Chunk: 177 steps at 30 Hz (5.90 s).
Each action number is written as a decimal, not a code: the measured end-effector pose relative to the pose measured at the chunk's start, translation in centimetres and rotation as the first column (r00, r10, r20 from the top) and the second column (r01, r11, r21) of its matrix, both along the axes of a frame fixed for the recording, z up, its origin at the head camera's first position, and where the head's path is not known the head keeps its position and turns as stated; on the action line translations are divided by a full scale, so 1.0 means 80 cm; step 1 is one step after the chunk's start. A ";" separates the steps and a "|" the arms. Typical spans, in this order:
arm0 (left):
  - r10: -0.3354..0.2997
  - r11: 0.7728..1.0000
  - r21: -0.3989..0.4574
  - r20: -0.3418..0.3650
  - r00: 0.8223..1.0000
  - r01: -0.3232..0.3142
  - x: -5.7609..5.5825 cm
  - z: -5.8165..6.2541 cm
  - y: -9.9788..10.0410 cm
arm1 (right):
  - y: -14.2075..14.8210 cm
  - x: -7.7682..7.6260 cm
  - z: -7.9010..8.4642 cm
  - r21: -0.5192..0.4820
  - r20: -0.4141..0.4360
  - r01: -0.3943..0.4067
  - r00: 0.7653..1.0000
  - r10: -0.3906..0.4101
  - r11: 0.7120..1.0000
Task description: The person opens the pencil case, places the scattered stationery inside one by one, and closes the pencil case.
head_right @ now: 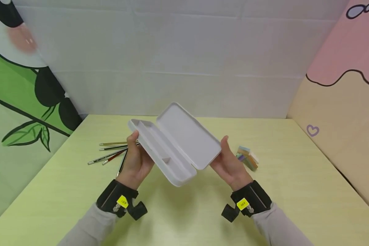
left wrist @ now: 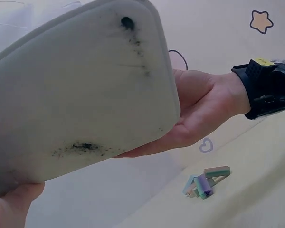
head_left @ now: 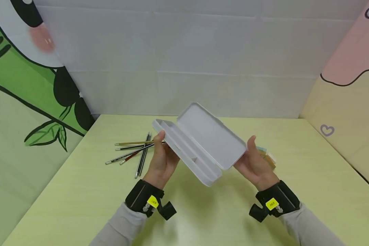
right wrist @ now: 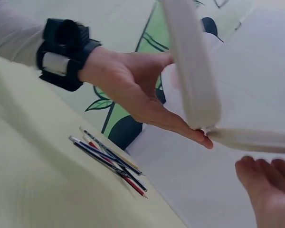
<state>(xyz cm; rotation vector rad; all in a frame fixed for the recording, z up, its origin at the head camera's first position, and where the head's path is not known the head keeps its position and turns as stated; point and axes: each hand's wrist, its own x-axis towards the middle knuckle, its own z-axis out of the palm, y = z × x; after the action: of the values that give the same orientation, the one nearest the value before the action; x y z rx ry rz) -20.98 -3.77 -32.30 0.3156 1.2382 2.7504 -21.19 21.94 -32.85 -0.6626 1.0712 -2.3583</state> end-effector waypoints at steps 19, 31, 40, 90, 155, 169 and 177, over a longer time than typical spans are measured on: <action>-0.033 0.999 -0.022 -0.046 0.998 0.032 0.004 -0.012 0.011 | -0.042 0.028 -0.001 0.525 0.115 0.476 0.782 -0.613 0.706; -0.062 0.998 -0.002 0.046 0.997 0.062 -0.013 -0.009 -0.013 | -0.025 0.017 0.001 0.551 0.083 0.477 0.786 -0.613 0.685; -0.191 0.980 -0.036 0.143 0.971 0.198 -0.049 0.013 -0.072 | -0.004 0.004 -0.001 0.539 0.101 0.399 0.844 -0.527 0.742; -0.028 0.434 -0.890 -0.173 0.985 -0.144 -0.134 0.020 -0.058 | 0.012 -0.110 0.012 0.728 -0.304 0.472 0.872 -0.383 0.496; 0.009 0.183 -0.905 -0.390 0.921 -0.385 -0.195 -0.031 -0.041 | 0.112 -0.203 -0.064 0.822 -0.507 0.499 0.861 -0.048 0.275; -0.047 0.129 -0.912 -0.399 0.916 -0.390 -0.190 -0.019 -0.040 | 0.138 -0.121 -0.011 0.782 -0.623 0.617 0.779 0.073 0.092; -0.050 0.150 -0.909 -0.399 0.915 -0.389 -0.187 -0.021 -0.041 | 0.154 -0.115 -0.012 0.768 -0.635 0.639 0.768 0.084 -0.034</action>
<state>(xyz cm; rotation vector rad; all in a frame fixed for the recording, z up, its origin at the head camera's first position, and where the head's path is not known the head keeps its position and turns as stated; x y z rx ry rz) -35.93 -7.05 -34.02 0.4913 2.9657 1.2989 -30.37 34.28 -33.82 -0.4260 2.9421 -0.8374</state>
